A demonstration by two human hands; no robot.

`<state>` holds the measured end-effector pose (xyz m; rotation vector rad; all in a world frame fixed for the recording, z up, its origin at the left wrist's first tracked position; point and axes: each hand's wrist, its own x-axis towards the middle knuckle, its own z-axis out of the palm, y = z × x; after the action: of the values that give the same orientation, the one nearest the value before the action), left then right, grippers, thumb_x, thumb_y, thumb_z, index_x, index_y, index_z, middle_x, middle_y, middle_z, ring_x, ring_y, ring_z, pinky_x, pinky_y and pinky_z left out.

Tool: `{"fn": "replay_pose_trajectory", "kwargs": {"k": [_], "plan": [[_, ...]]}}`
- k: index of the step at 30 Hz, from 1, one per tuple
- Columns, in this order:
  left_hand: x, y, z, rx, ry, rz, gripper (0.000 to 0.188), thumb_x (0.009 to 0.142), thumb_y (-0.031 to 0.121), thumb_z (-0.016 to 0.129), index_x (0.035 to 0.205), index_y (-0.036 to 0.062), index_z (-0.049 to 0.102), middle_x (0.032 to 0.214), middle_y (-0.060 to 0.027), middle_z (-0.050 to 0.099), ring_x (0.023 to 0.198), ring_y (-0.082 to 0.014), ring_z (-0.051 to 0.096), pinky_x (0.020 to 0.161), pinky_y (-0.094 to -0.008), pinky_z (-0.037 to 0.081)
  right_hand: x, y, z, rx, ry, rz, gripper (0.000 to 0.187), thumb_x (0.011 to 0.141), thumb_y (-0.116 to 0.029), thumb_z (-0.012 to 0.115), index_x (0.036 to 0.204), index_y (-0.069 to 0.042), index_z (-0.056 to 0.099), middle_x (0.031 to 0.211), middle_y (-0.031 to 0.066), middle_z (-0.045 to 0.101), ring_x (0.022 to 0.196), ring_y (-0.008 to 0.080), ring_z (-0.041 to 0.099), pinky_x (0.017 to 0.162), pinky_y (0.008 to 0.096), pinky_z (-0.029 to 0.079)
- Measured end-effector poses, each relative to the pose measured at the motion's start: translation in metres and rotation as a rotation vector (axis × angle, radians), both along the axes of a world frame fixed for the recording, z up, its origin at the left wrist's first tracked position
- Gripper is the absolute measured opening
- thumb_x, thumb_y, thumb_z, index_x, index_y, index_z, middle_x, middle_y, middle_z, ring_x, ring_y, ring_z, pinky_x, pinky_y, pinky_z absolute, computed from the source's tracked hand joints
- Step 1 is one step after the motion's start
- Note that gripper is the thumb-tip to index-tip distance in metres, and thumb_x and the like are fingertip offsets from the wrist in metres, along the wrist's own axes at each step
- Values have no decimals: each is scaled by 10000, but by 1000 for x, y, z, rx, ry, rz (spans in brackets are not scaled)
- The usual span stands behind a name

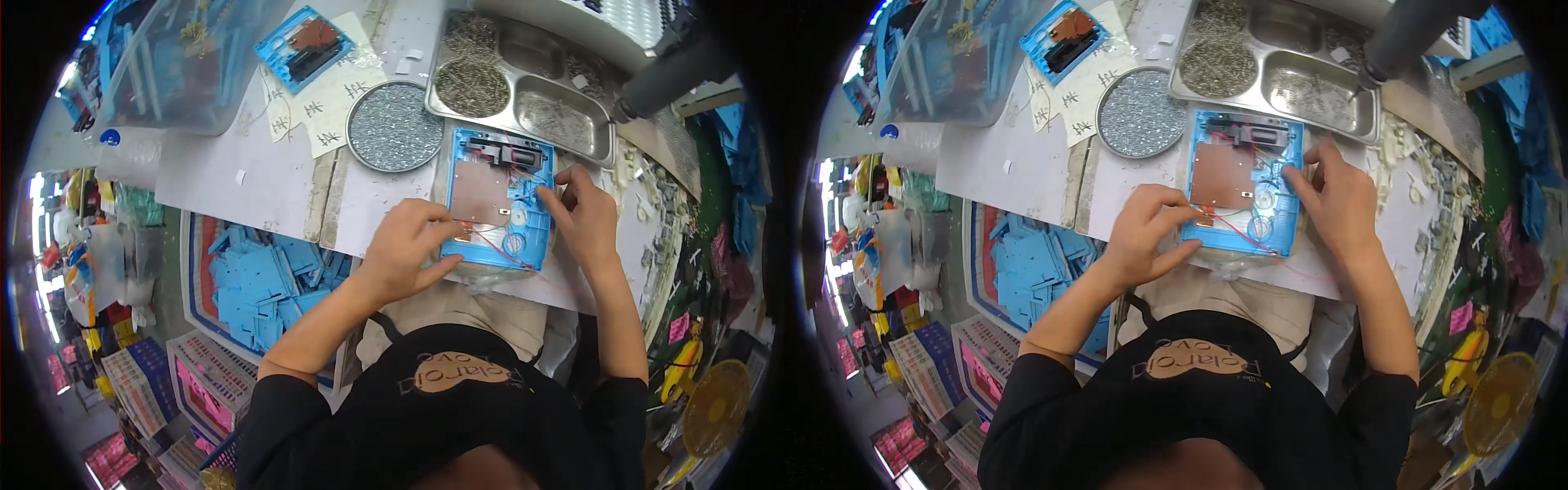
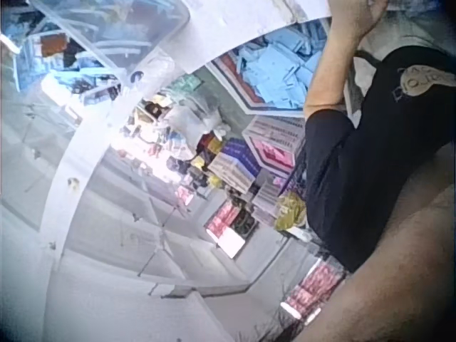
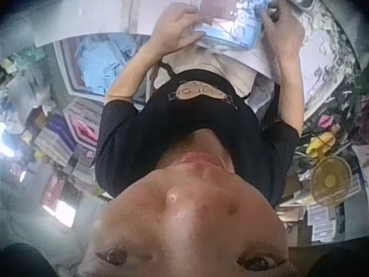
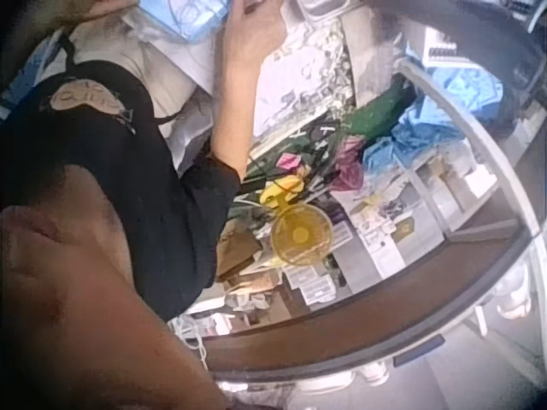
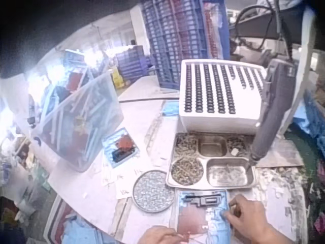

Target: Soldering and assembling the internal components of a blue plastic electronic device shell.

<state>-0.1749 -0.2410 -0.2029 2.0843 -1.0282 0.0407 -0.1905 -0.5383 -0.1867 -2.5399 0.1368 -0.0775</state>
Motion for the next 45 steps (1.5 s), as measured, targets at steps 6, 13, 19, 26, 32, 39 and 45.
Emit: {"fn": "replay_pose_trajectory", "kwargs": {"k": [6, 13, 19, 26, 32, 39, 45], "plan": [[8, -3, 0, 53, -98, -67, 478, 716, 150, 810, 1176, 104, 685, 1098, -85, 617, 1016, -296, 588, 880, -422, 461, -13, -13, 15, 65, 139, 96, 307, 881, -263, 765, 1102, -102, 626, 608, 100, 620, 556, 287, 643, 552, 390, 480], [-10, -40, 23, 180, -85, -158, 621, 757, 233, 813, 1334, 94, 631, 983, -68, 585, 929, -271, 573, 867, -408, 410, -93, 15, 32, 273, 260, 374, 613, 837, -166, 778, 1398, -113, 536, 813, 92, 699, 690, 288, 687, 635, 399, 548], [-9, -56, 10, 186, -116, -328, 437, 807, 166, 754, 1226, 95, 652, 893, -45, 559, 804, -247, 580, 743, -409, 430, -92, 43, 35, 564, -45, 704, 414, 839, -141, 775, 1241, -126, 676, 892, 77, 695, 778, 291, 678, 687, 400, 555], [1, -45, 11, 160, -173, -321, 243, 793, 146, 739, 1009, 68, 660, 911, -59, 592, 818, -271, 599, 716, -400, 480, -46, 22, 27, 19, -229, 539, 406, 727, -34, 712, 1130, -84, 702, 933, 65, 670, 882, 274, 649, 692, 376, 549], [-5, -32, 13, 81, -115, -234, 325, 735, 86, 769, 1042, 36, 675, 999, -80, 662, 897, -276, 647, 764, -372, 516, -40, 44, 23, 45, -144, 581, 418, 738, -45, 721, 1154, -48, 683, 979, 65, 665, 930, 268, 634, 723, 375, 561], [-9, -5, 3, -54, -177, -124, 274, 781, 53, 717, 1055, 45, 721, 956, -75, 689, 713, -229, 669, 589, -337, 542, -39, 49, 18, 26, -173, 569, 421, 746, -46, 718, 1165, -32, 687, 959, 62, 645, 885, 267, 617, 709, 382, 546], [-16, 27, 11, 108, -49, 57, 239, 804, -11, 760, 1029, 61, 721, 895, -88, 676, 709, -260, 682, 574, -342, 541, -38, 80, 10, -82, -248, 589, 348, 727, -77, 741, 1071, -26, 713, 967, 70, 631, 895, 258, 597, 715, 361, 517]]}}
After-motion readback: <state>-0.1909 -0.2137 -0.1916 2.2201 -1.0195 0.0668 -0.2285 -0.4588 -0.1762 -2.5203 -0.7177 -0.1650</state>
